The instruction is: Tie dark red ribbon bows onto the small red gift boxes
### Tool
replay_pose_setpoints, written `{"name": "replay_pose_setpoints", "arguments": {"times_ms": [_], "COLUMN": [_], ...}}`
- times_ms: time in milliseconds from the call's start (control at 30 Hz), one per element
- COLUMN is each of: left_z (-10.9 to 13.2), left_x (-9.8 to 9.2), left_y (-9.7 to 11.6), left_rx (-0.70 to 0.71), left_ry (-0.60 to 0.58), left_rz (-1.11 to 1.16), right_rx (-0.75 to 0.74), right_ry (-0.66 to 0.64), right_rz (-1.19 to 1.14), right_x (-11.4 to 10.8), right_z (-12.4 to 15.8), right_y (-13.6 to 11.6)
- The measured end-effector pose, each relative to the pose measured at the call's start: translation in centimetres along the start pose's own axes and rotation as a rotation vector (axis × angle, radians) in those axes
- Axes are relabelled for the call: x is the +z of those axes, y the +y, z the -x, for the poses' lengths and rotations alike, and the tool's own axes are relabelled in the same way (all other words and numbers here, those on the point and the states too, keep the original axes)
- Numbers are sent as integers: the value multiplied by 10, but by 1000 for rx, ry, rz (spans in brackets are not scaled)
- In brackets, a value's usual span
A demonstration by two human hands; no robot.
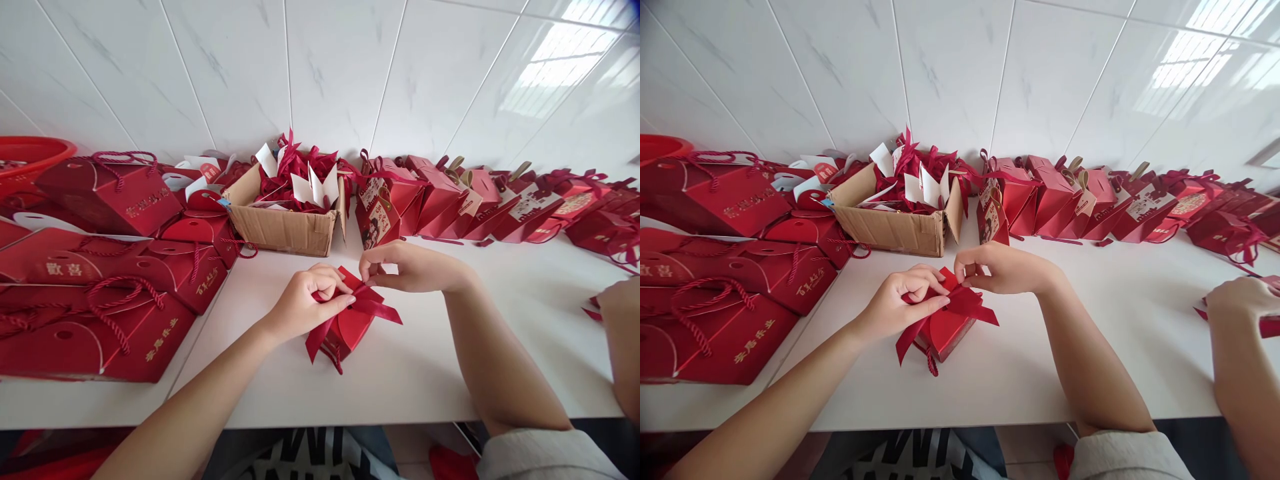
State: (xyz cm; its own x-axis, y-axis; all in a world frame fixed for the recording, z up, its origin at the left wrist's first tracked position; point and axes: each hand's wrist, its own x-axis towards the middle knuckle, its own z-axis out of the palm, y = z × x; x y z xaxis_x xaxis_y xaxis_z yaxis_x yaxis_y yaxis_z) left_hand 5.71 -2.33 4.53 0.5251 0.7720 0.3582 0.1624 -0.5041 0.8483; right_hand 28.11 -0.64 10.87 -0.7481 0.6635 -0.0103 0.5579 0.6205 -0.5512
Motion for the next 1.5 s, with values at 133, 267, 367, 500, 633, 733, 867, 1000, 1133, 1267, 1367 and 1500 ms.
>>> {"name": "replay_pose_setpoints", "arguments": {"times_ms": [133,267,367,500,633,733,867,1000,1133,1267,1367,1500], "left_z": [0,0,0,-1,-1,-2,-4,-4,-4,-3,-2,-1], "left_x": [-1,-2,-6,-14,-17,-15,-14,-15,-16,-14,-12,-10], "left_y": [-3,-3,0,4,3,1,-2,-4,-4,-5,-8,-10], "left_rx": [12,-8,-52,-132,-133,-115,-122,-138,-167,-168,-145,-81], "left_ry": [-22,-34,-60,-141,-115,-55,-47,-55,-28,-23,10,35], "left_rz": [-28,-28,24,146,213,214,232,209,172,121,83,21], "right_rx": [5,-32,-51,36,86,43,-129,-171,-102,-141,-237,-254], "right_ry": [7,51,82,100,116,274,360,207,325,447,428,309], "right_rz": [6,27,41,39,93,171,266,538,775,777,710,623], "right_x": [-1,0,2,1,-2,-2,16,54,84,86,75,53], "right_z": [0,-2,-3,-1,3,4,0,-10,-16,-14,-10,4], "right_y": [2,4,5,5,3,-5,-33,-65,-80,-84,-84,-84]}}
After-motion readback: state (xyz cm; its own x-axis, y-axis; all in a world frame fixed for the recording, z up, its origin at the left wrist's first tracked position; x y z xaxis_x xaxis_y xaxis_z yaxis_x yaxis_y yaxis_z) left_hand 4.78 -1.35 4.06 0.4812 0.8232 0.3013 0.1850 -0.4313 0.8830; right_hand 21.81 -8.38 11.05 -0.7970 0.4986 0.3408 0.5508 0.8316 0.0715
